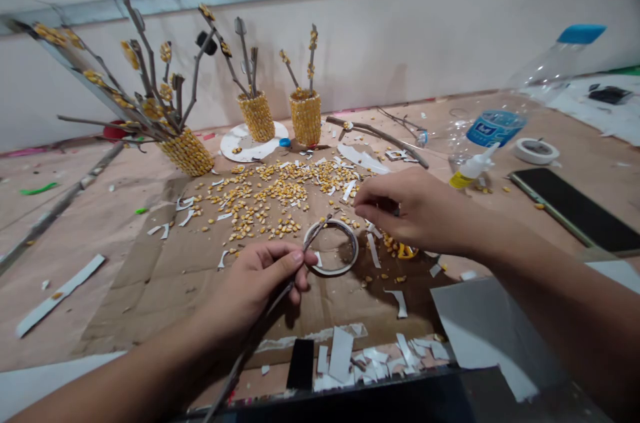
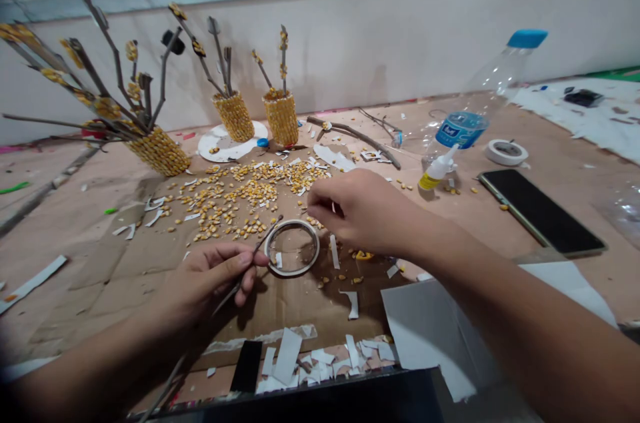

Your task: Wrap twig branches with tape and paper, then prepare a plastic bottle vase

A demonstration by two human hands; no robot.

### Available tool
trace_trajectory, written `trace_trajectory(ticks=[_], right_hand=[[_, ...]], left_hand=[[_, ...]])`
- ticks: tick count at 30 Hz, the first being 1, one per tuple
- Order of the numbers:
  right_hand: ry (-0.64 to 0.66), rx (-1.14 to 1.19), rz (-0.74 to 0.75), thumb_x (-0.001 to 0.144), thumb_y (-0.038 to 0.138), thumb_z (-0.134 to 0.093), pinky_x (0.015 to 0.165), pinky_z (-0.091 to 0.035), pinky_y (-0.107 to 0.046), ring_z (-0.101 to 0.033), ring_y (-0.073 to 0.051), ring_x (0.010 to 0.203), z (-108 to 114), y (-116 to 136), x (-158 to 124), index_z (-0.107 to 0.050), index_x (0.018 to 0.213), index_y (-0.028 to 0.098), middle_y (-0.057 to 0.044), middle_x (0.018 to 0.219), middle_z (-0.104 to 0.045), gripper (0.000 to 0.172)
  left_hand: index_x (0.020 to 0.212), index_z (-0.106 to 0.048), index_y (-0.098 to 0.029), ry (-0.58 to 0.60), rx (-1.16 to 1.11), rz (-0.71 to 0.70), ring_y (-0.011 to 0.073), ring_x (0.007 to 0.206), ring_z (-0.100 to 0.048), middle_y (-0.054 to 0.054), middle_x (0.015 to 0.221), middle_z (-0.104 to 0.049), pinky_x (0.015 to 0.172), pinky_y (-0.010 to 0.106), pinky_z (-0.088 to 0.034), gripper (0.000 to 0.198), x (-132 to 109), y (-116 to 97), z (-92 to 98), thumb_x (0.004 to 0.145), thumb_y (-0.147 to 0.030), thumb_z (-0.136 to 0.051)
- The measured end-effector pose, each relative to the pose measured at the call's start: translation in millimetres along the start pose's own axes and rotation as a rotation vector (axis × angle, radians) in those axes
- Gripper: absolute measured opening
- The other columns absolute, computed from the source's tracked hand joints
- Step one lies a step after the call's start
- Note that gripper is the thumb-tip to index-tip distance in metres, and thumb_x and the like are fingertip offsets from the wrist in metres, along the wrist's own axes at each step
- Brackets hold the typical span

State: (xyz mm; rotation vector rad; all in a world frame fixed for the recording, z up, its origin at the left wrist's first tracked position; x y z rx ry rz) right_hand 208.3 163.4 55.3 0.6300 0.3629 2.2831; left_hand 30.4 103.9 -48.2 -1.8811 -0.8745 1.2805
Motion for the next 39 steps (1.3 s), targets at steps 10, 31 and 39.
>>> trace_trajectory(ticks=[10,31,39], right_hand=[[0.3,-0.246,-0.221,0.09,0.02,-0.069,0.056,-0.026,-0.029,-0.061,-0.017,0.065,-39.3,-26.5,-2.7,-0.076,0.082,0.023,-0.004,0.077,-0.077,0.012],[-0.15,0.644,-0.215,0.084,0.018,-0.068,0.05,-0.041,-0.02,-0.052,-0.008,0.055,-14.5,26.2,-4.4,-0.062,0.077,0.019,0.005,0.064,-0.058,0.01],[-0.397,0.453,0.03,0.089,0.015,-0.07,0.058,-0.043,-0.023,-0.055,-0.009,0.063,-15.0,42.5,-14.0,-0.066,0.083,0.017,0.001,0.075,-0.066,0.007]], left_hand=[[0.088,-0.081,-0.012,-0.034,0.058,-0.03,0.0074,0.047,-0.058,0.001,0.062,-0.067,0.044,0.015,-0.047,0.047,0.0,-3.5,0.8,0.071,-0.053,-0.094],[0.089,-0.077,-0.016,-0.078,0.059,-0.089,0.0102,0.055,-0.061,0.001,0.069,-0.068,0.05,0.02,-0.051,0.032,-8.4,-0.2,-1.6,0.085,-0.047,-0.084],[0.093,-0.078,-0.017,-0.128,0.065,-0.079,0.0108,0.057,-0.061,0.001,0.07,-0.07,0.052,0.02,-0.051,0.038,-18.0,4.3,-5.0,0.082,-0.052,-0.086]])
Point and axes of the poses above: each hand's wrist, its own x-axis towards the middle knuckle, its own z-axis out of the back of the hand, y = z × x, the point moved 10 cm from there along x, towards the middle knuckle
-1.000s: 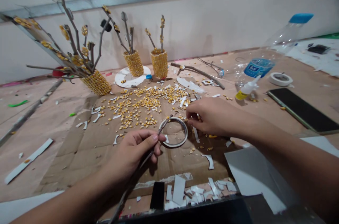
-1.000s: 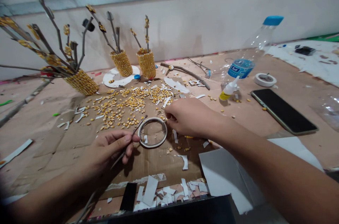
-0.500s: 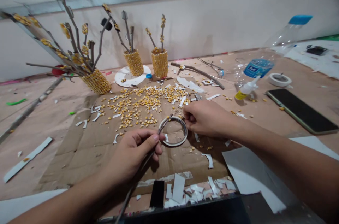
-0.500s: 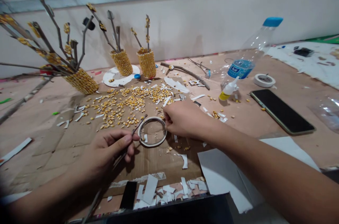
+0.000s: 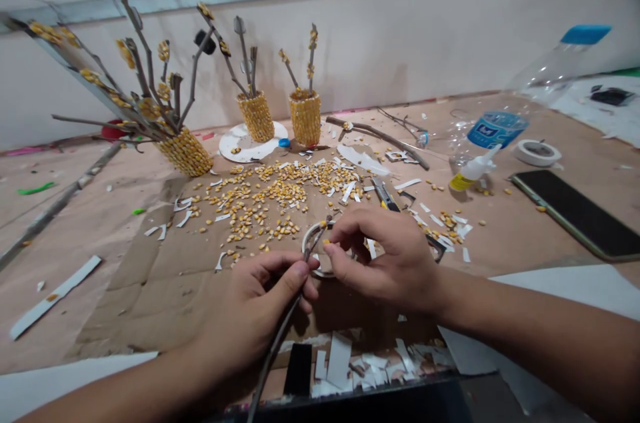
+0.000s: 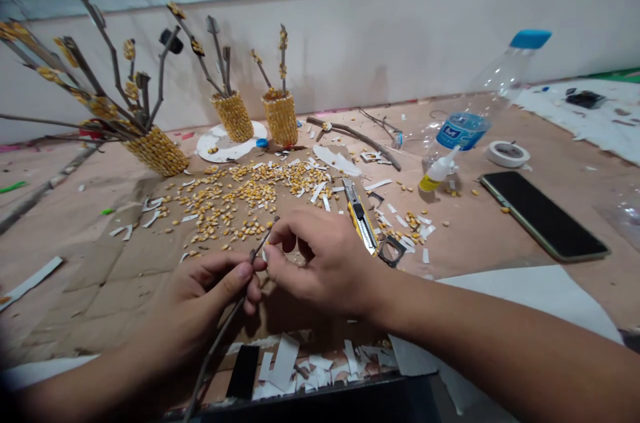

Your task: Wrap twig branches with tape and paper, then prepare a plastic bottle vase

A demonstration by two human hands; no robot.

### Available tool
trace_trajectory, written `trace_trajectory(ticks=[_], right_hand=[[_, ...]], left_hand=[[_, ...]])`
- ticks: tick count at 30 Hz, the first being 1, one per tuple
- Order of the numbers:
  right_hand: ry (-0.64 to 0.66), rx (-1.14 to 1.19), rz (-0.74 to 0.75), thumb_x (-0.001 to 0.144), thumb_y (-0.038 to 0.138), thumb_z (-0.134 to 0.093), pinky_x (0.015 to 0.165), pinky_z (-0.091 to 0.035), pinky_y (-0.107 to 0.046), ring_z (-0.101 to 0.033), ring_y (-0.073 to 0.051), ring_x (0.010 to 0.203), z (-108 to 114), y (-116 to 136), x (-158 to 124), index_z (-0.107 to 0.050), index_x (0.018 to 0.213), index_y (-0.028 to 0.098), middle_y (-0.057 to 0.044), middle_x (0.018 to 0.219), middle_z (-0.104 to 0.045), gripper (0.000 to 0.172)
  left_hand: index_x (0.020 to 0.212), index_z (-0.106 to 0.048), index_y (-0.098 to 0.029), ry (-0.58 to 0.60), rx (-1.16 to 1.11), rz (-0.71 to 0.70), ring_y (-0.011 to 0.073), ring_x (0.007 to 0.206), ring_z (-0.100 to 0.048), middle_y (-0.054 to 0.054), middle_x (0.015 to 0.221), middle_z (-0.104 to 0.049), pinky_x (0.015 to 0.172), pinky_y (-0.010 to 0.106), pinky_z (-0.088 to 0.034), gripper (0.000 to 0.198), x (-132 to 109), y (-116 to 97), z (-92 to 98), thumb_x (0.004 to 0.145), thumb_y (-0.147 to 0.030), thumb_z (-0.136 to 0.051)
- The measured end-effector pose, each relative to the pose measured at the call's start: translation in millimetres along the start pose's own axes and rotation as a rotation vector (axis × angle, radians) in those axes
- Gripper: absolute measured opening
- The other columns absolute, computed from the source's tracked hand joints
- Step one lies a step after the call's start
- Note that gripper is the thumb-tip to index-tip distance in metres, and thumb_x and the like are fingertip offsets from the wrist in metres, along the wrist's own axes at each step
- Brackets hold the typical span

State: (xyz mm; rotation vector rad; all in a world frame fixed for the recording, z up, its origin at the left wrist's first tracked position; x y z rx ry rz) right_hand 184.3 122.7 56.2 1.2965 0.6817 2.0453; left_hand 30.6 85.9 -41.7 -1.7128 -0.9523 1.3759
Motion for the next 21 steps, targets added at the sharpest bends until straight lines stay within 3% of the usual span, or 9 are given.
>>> trace_trajectory(ticks=[11,21], right_hand=[[-0.023,0.005,0.018,0.089,0.012,-0.07,0.058,-0.044,-0.022,-0.057,-0.008,0.061,1.2,7.2,1.6,-0.066,0.082,0.016,0.0,0.073,-0.068,0.009],[-0.066,-0.065,-0.084,0.089,0.013,-0.07,0.055,-0.041,-0.023,-0.051,-0.007,0.053,7.2,3.9,0.7,-0.07,0.08,0.017,0.002,0.071,-0.071,0.01]], left_hand=[[0.097,-0.082,-0.021,0.036,-0.042,-0.022,0.0093,0.058,-0.061,0.0,0.071,-0.071,0.053,0.018,-0.049,0.031,-4.9,0.6,-1.2,0.083,-0.049,-0.086],[0.093,-0.083,-0.02,0.02,0.006,-0.05,0.0094,0.058,-0.059,0.002,0.07,-0.071,0.052,0.017,-0.047,0.029,-5.9,-3.1,1.3,0.085,-0.048,-0.085]])
Point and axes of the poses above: each hand's wrist, its own x-axis towards the middle knuckle, its own z-axis out of the back of the hand, y = z × x, the point moved 10 cm from there along x, towards the middle knuckle
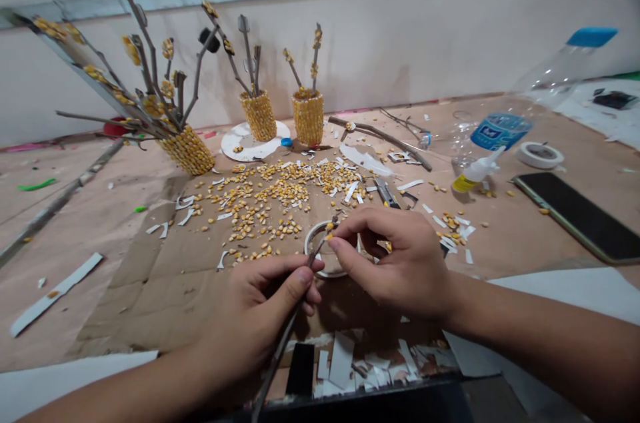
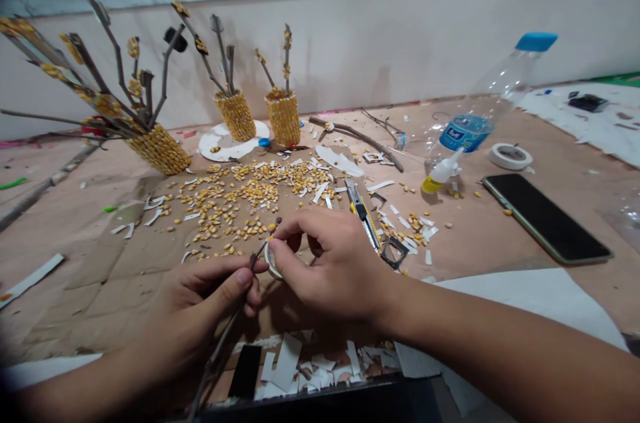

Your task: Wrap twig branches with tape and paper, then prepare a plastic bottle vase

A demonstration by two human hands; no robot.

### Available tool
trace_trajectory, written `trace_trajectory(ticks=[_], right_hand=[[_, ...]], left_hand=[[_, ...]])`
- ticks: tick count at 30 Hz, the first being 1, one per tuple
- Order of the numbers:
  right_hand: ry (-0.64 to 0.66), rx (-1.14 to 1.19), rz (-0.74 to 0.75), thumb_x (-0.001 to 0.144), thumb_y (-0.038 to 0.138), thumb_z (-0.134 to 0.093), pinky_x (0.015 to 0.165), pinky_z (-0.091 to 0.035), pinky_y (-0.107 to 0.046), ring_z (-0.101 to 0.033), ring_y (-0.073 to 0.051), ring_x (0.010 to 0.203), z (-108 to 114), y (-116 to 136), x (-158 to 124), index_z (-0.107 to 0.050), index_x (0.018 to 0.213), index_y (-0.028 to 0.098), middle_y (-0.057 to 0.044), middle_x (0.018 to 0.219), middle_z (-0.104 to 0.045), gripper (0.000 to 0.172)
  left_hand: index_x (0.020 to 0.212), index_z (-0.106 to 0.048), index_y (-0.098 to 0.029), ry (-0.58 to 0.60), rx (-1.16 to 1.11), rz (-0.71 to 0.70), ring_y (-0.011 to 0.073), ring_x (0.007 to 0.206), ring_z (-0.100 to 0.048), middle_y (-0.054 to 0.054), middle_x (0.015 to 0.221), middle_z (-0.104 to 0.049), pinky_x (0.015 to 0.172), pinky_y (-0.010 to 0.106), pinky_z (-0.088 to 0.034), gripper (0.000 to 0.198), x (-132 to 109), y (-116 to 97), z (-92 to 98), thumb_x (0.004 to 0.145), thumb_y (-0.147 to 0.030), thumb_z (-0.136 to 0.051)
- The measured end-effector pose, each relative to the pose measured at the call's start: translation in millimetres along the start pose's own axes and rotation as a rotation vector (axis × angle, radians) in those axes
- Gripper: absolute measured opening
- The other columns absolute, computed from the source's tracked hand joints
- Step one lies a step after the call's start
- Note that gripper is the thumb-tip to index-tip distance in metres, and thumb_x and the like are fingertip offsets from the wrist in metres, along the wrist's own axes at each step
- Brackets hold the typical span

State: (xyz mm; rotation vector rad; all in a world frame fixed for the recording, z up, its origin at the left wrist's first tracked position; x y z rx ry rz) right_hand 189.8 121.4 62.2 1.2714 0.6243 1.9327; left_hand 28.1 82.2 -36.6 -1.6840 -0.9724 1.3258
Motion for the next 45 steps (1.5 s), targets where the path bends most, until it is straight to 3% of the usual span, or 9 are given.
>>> trace_trajectory(ticks=[13,17,22,27,35,38,41,43,45], right_hand=[[0.042,0.072,-0.16,0.087,0.017,-0.071,0.049,-0.038,-0.023,-0.051,-0.008,0.051,-2.2,-13.1,-1.1,-0.067,0.077,0.019,0.004,0.064,-0.063,0.011],[0.049,0.088,-0.182,0.085,0.019,-0.073,0.048,-0.039,-0.022,-0.052,-0.008,0.055,-1.6,-15.6,-3.3,-0.062,0.088,0.02,0.004,0.071,-0.059,0.012],[0.064,0.1,-0.185,0.081,0.016,-0.075,0.046,-0.038,-0.022,-0.046,-0.006,0.051,-1.1,-15.8,-1.9,-0.063,0.111,0.02,0.003,0.084,-0.065,0.033],[0.09,0.056,-0.17,0.084,0.018,-0.074,0.047,-0.039,-0.023,-0.045,-0.006,0.049,-2.5,-16.3,2.0,-0.069,0.103,0.019,0.001,0.081,-0.072,0.02],[0.095,0.032,-0.191,0.083,0.02,-0.075,0.047,-0.039,-0.023,-0.047,-0.007,0.049,-4.5,-17.5,1.4,-0.07,0.097,0.018,0.002,0.076,-0.071,0.015],[0.125,0.064,-0.176,0.084,0.021,-0.075,0.046,-0.039,-0.023,-0.046,-0.007,0.049,-1.4,-19.1,5.7,-0.071,0.105,0.019,0.001,0.081,-0.072,0.022],[0.065,0.083,-0.196,0.09,0.024,-0.07,0.047,-0.04,-0.025,-0.049,-0.009,0.052,18.8,-33.0,16.1,-0.071,0.115,0.02,-0.002,0.088,-0.073,0.025],[0.022,0.006,-0.219,0.093,0.025,-0.068,0.049,-0.04,-0.027,-0.05,-0.011,0.054,34.5,-47.2,23.5,-0.072,0.101,0.02,-0.001,0.078,-0.07,0.01],[0.154,-0.167,-0.185,0.091,0.023,-0.069,0.054,-0.039,-0.028,-0.051,-0.012,0.056,30.3,-56.8,29.0,-0.073,0.089,0.021,0.0,0.071,-0.068,0.005]], left_hand=[[0.099,-0.085,-0.023,-0.013,0.12,-0.05,0.0133,0.062,-0.062,0.004,0.073,-0.074,0.056,0.022,-0.05,0.031,-0.8,-4.6,2.9,0.085,-0.051,-0.083],[0.098,-0.085,-0.023,0.01,0.15,-0.095,0.0144,0.067,-0.065,0.005,0.074,-0.075,0.06,0.023,-0.051,0.028,-1.6,-9.1,2.0,0.088,-0.048,-0.081],[0.101,-0.086,-0.023,0.026,0.192,-0.121,0.016,0.068,-0.067,0.005,0.075,-0.076,0.062,0.024,-0.053,0.026,-1.3,-13.0,1.1,0.089,-0.046,-0.08],[0.101,-0.086,-0.025,0.031,0.178,-0.134,0.0161,0.068,-0.067,0.005,0.075,-0.077,0.061,0.024,-0.053,0.024,-1.0,-13.3,1.4,0.09,-0.045,-0.079],[0.098,-0.087,-0.024,0.04,0.142,-0.1,0.0152,0.067,-0.067,0.005,0.074,-0.077,0.06,0.023,-0.051,0.024,-1.1,-10.9,-0.5,0.087,-0.045,-0.083],[0.092,-0.085,-0.021,0.022,0.053,-0.041,0.013,0.066,-0.065,0.004,0.073,-0.075,0.059,0.02,-0.05,0.026,-0.3,-7.1,-0.3,0.082,-0.045,-0.088],[0.088,-0.08,-0.02,-0.013,-0.04,0.04,0.0098,0.061,-0.06,0.002,0.071,-0.072,0.054,0.018,-0.045,0.028,1.8,-0.6,3.0,0.078,-0.044,-0.091],[0.087,-0.077,-0.019,-0.032,-0.077,0.077,0.0082,0.056,-0.057,0.0,0.071,-0.07,0.051,0.017,-0.044,0.029,4.1,2.8,5.5,0.077,-0.041,-0.092],[0.087,-0.075,-0.019,-0.05,-0.098,0.094,0.0079,0.054,-0.056,0.0,0.07,-0.069,0.05,0.017,-0.044,0.031,7.0,4.7,7.8,0.076,-0.041,-0.093]])
Point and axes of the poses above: each hand's wrist, its own x-axis towards the middle knuckle, its own z-axis out of the back of the hand, y = z × x, the point moved 10 cm from there along x, towards the middle knuckle
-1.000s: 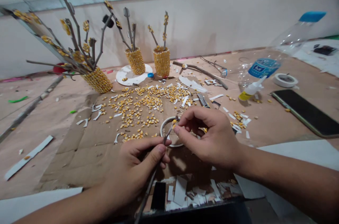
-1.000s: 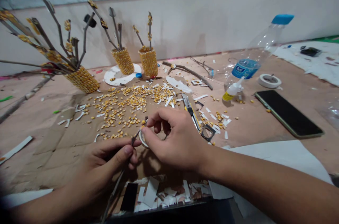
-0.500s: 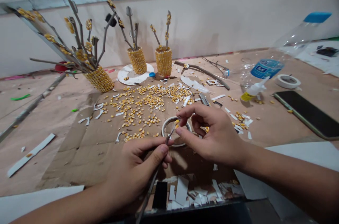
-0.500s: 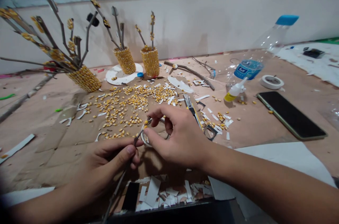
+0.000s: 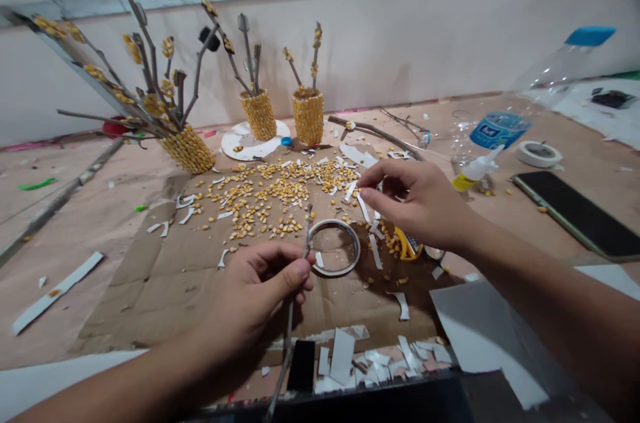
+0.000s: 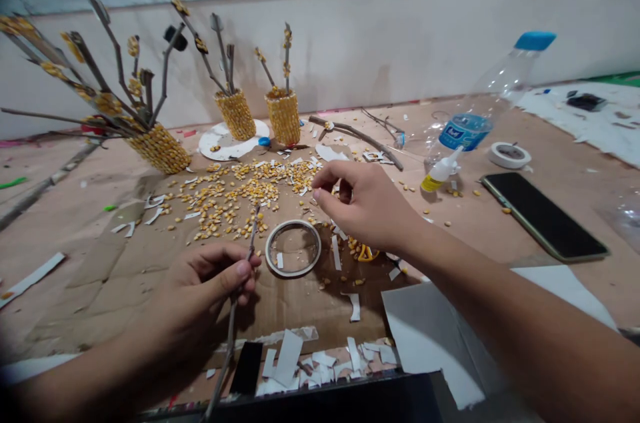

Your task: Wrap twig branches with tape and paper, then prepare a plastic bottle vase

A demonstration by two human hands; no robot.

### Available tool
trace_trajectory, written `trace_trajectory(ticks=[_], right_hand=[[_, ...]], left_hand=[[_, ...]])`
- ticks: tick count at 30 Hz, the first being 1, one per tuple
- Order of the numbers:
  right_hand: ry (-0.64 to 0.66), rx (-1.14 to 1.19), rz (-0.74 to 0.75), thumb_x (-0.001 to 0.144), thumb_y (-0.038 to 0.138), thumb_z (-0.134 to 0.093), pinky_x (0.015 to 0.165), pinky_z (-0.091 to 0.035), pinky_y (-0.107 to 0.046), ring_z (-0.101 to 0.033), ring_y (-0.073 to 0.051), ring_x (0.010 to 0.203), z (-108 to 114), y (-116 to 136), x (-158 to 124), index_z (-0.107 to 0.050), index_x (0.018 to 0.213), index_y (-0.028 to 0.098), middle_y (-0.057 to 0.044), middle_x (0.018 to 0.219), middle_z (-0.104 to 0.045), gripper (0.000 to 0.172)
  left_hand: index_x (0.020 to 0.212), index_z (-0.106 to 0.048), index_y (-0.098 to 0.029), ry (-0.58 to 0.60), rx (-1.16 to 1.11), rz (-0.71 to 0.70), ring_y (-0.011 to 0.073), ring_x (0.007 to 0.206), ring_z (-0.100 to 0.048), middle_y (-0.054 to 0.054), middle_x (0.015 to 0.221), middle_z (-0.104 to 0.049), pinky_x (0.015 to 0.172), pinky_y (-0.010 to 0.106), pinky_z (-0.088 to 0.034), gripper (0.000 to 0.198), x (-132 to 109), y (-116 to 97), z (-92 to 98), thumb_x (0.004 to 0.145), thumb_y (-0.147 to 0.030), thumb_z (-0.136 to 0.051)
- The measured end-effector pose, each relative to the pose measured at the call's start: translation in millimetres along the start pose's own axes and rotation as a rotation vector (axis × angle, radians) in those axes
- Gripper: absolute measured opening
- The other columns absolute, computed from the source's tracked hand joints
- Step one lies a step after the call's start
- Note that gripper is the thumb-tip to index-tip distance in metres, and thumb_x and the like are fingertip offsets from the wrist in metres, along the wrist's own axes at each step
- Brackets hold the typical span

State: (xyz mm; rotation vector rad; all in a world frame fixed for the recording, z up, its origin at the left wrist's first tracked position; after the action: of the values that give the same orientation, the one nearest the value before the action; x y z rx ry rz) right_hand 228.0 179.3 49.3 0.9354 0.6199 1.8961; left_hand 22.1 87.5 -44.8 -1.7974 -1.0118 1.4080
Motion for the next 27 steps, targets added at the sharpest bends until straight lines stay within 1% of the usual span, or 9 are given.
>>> trace_trajectory(ticks=[2,4,7,9,11,15,19,22,27], right_hand=[[0.16,-0.197,0.035,0.09,0.019,-0.069,0.064,-0.042,-0.029,-0.058,-0.015,0.067,-15.9,-6.9,2.8,-0.075,0.089,0.021,-0.001,0.078,-0.072,0.006],[0.284,-0.353,0.04,0.09,0.016,-0.067,0.07,-0.041,-0.03,-0.062,-0.017,0.077,-32.7,-14.5,1.6,-0.076,0.09,0.021,-0.004,0.086,-0.074,0.01],[0.382,-0.471,0.039,0.092,0.013,-0.063,0.071,-0.039,-0.029,-0.063,-0.019,0.082,-50.2,-19.2,-1.7,-0.076,0.091,0.02,-0.006,0.092,-0.076,0.015],[0.412,-0.489,0.041,0.092,0.013,-0.061,0.07,-0.037,-0.029,-0.063,-0.019,0.082,-54.8,-18.1,-3.0,-0.077,0.093,0.021,-0.006,0.097,-0.076,0.018],[0.435,-0.502,0.023,0.091,0.013,-0.06,0.067,-0.035,-0.028,-0.063,-0.018,0.081,-54.1,-17.8,-4.2,-0.076,0.093,0.021,-0.006,0.097,-0.076,0.018],[0.457,-0.571,-0.058,0.086,0.015,-0.063,0.061,-0.029,-0.029,-0.059,-0.018,0.071,-43.9,-20.9,-6.8,-0.074,0.085,0.022,-0.004,0.081,-0.075,0.013],[0.452,-0.651,-0.098,0.084,0.021,-0.066,0.059,-0.025,-0.03,-0.058,-0.019,0.066,-38.0,-21.7,-8.6,-0.077,0.082,0.024,-0.004,0.077,-0.077,0.012],[0.472,-0.683,-0.119,0.085,0.024,-0.065,0.058,-0.024,-0.03,-0.058,-0.019,0.065,-41.2,-23.6,-9.7,-0.079,0.081,0.025,-0.005,0.078,-0.078,0.014],[0.507,-0.715,-0.169,0.088,0.027,-0.063,0.057,-0.024,-0.031,-0.061,-0.019,0.066,-46.3,-28.2,-8.7,-0.081,0.082,0.023,-0.007,0.08,-0.079,0.019]], left_hand=[[0.085,-0.073,-0.018,-0.005,-0.01,-0.01,0.0082,0.052,-0.056,-0.001,0.067,-0.066,0.048,0.017,-0.044,0.035,3.1,-1.0,0.5,0.074,-0.043,-0.094],[0.083,-0.072,-0.017,-0.001,-0.018,-0.038,0.0085,0.051,-0.056,-0.001,0.066,-0.065,0.046,0.018,-0.046,0.037,5.4,-3.7,-0.4,0.075,-0.047,-0.092],[0.083,-0.074,-0.017,0.003,-0.03,-0.067,0.0081,0.05,-0.054,-0.001,0.066,-0.065,0.044,0.018,-0.047,0.039,6.5,-7.1,-1.2,0.076,-0.051,-0.091],[0.081,-0.074,-0.016,0.012,-0.028,-0.065,0.0079,0.05,-0.055,-0.001,0.065,-0.065,0.045,0.017,-0.047,0.038,6.3,-7.5,-1.6,0.075,-0.049,-0.092],[0.08,-0.074,-0.016,0.028,-0.026,-0.049,0.0083,0.051,-0.055,-0.001,0.064,-0.065,0.045,0.017,-0.048,0.037,5.9,-6.4,-2.2,0.074,-0.048,-0.093],[0.081,-0.075,-0.016,0.03,-0.004,-0.02,0.0096,0.052,-0.056,-0.001,0.063,-0.065,0.047,0.019,-0.048,0.036,5.3,-4.6,-2.3,0.072,-0.046,-0.093],[0.079,-0.073,-0.016,0.032,0.022,0.003,0.0088,0.052,-0.054,0.0,0.062,-0.065,0.048,0.018,-0.045,0.035,5.0,-3.3,-5.1,0.072,-0.044,-0.093],[0.078,-0.073,-0.015,0.042,0.03,0.023,0.0084,0.052,-0.053,0.0,0.061,-0.065,0.049,0.019,-0.043,0.032,5.3,-0.5,-7.5,0.074,-0.041,-0.092],[0.081,-0.073,-0.016,0.055,0.008,0.03,0.0085,0.053,-0.053,0.0,0.062,-0.066,0.052,0.02,-0.042,0.03,5.3,5.6,-7.0,0.075,-0.039,-0.092]])
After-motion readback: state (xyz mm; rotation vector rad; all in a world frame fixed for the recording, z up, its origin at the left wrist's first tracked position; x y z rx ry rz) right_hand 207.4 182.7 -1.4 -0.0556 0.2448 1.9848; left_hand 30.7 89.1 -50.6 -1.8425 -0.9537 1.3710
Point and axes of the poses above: each hand's wrist, its own x-axis towards the middle knuckle, its own z-axis out of the back of the hand, y = z × x, the point moved 10 cm from there along x, towards the middle knuckle
